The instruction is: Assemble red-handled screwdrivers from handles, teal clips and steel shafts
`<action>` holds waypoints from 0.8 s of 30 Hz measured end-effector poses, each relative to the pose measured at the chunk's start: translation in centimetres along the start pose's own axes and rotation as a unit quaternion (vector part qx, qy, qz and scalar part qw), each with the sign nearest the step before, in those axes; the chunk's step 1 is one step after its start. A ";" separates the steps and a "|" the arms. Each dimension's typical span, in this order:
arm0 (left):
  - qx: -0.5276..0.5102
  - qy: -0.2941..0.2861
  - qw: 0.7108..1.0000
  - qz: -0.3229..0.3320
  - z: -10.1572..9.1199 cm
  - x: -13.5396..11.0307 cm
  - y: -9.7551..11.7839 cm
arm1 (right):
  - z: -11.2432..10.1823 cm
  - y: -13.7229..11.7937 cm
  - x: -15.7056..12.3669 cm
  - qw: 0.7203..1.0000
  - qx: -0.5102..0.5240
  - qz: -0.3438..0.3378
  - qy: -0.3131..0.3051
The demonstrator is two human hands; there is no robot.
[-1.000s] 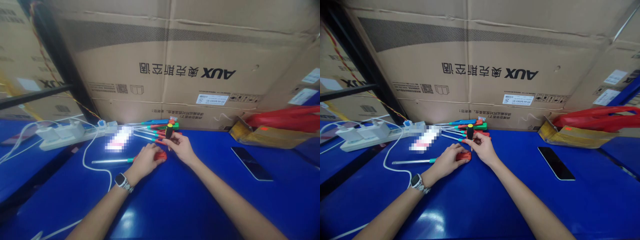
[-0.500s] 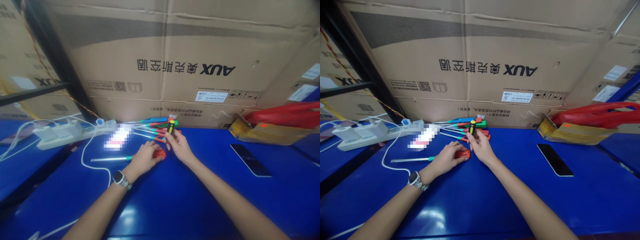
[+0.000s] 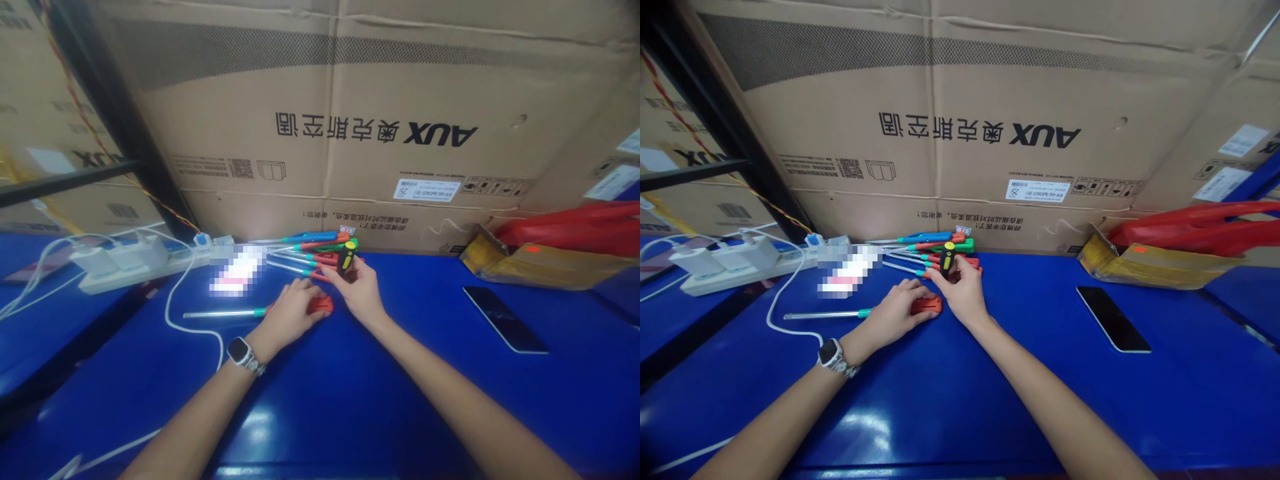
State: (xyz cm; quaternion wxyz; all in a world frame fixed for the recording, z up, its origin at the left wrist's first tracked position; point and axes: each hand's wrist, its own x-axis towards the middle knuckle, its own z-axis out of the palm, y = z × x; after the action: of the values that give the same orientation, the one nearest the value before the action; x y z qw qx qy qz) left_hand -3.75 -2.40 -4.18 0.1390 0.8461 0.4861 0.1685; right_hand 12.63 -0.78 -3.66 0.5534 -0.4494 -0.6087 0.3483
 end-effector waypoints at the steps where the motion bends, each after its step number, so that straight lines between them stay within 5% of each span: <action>1: 0.003 -0.001 1.000 0.000 0.0 0.0 0.0 | 0.0 0.0 0.0 1.000 -0.007 -0.005 0.011; 7: 0.047 0.001 0.999 0.008 -1.1 -0.4 0.2 | -1.7 -0.5 0.7 0.997 -0.038 -0.040 0.048; 11: 0.085 0.010 0.996 0.012 -2.3 -0.7 -0.3 | -3.5 -1.0 0.2 0.990 -0.140 0.008 0.000; 17: 0.100 -0.018 0.994 0.029 -2.8 -0.8 -1.2 | -3.6 -1.9 -1.5 0.904 -0.400 0.104 -0.111; 24: 0.064 0.068 0.992 0.084 -4.8 -0.8 -1.0 | -2.9 -2.7 -2.1 0.845 -0.487 0.111 -0.191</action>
State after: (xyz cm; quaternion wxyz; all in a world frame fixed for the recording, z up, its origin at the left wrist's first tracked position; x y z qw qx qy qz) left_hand -6.98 -2.27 -0.37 0.0365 0.8775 0.4316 0.2056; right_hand 15.01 -3.92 -1.54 0.0933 -0.6502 -0.7399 0.1453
